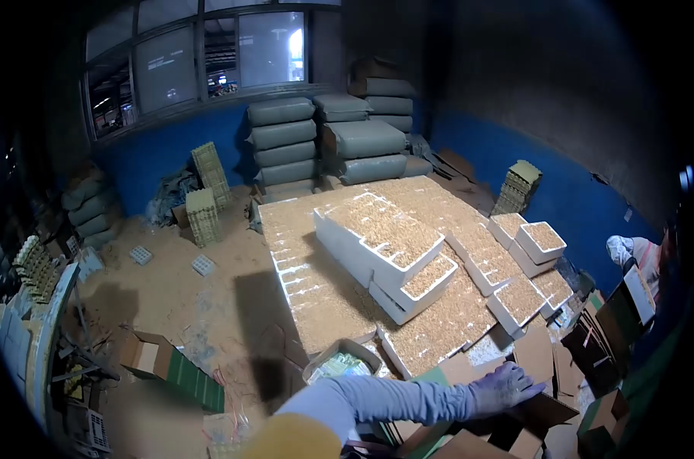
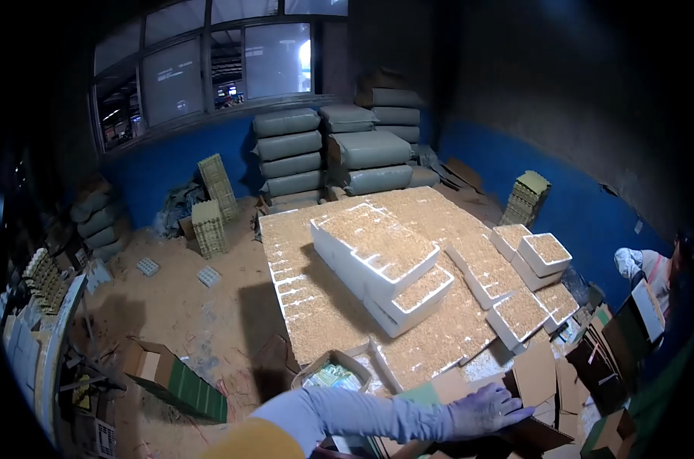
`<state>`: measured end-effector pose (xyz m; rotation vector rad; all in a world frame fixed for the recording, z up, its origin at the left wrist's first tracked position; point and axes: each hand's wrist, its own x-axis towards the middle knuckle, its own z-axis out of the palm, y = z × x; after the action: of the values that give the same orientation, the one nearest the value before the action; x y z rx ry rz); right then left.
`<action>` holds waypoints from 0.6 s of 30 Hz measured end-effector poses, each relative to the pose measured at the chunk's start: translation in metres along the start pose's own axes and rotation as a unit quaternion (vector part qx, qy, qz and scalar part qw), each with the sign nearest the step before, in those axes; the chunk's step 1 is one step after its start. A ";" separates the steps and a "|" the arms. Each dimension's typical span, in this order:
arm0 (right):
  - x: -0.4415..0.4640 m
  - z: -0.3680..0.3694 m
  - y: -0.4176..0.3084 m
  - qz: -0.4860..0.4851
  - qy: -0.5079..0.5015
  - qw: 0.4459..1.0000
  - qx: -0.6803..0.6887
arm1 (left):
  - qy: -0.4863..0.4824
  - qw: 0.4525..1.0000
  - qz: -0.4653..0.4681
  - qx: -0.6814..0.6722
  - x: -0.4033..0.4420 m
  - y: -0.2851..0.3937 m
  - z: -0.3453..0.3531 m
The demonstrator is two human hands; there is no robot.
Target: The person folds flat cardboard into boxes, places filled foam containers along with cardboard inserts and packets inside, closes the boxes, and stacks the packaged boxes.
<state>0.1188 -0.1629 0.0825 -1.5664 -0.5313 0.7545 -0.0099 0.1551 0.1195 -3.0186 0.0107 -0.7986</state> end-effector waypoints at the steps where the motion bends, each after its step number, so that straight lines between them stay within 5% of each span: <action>1: 0.006 0.011 -0.006 0.006 0.049 0.999 -0.010 | -0.024 0.993 0.021 -0.114 -0.011 0.002 -0.032; 4: 0.006 0.015 -0.006 0.051 0.003 0.999 -0.017 | -0.087 0.937 0.175 -0.288 -0.067 0.014 -0.064; 6: 0.015 0.021 -0.009 0.056 -0.029 0.998 -0.014 | -0.089 0.938 0.308 -0.132 -0.112 0.014 -0.026; 9: 0.030 0.022 -0.028 -0.022 -0.045 0.999 -0.009 | -0.039 0.922 0.275 -0.271 -0.086 -0.021 -0.019; 10: 0.029 0.029 -0.050 -0.061 -0.042 0.997 0.036 | -0.059 0.901 0.076 -0.422 -0.083 -0.025 -0.017; 11: 0.028 0.036 -0.072 -0.101 -0.043 0.991 0.081 | -0.075 0.825 -0.130 -0.545 -0.083 -0.030 -0.017; 12: 0.026 0.043 -0.094 -0.141 -0.047 0.981 0.125 | -0.074 0.825 -0.133 -0.545 -0.080 -0.033 -0.013; 13: 0.035 0.036 -0.094 -0.114 -0.035 0.992 0.027 | -0.106 0.761 -0.319 -0.554 -0.073 -0.036 -0.005; 16: 0.064 0.026 -0.039 -0.047 0.053 0.957 -0.281 | -0.119 0.878 -0.351 -0.304 -0.129 -0.032 0.105; 17: 0.074 0.005 0.011 0.036 0.047 0.967 -0.246 | -0.100 0.920 -0.311 -0.216 -0.143 -0.040 0.105; 18: 0.072 0.001 0.020 0.010 0.040 0.979 -0.197 | -0.094 0.789 -0.454 -0.403 -0.134 -0.048 0.056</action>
<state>0.1650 -0.1132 0.0509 -1.9631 -0.6335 0.6213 -0.0989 0.2060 0.0052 -3.8215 -1.6124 -0.5510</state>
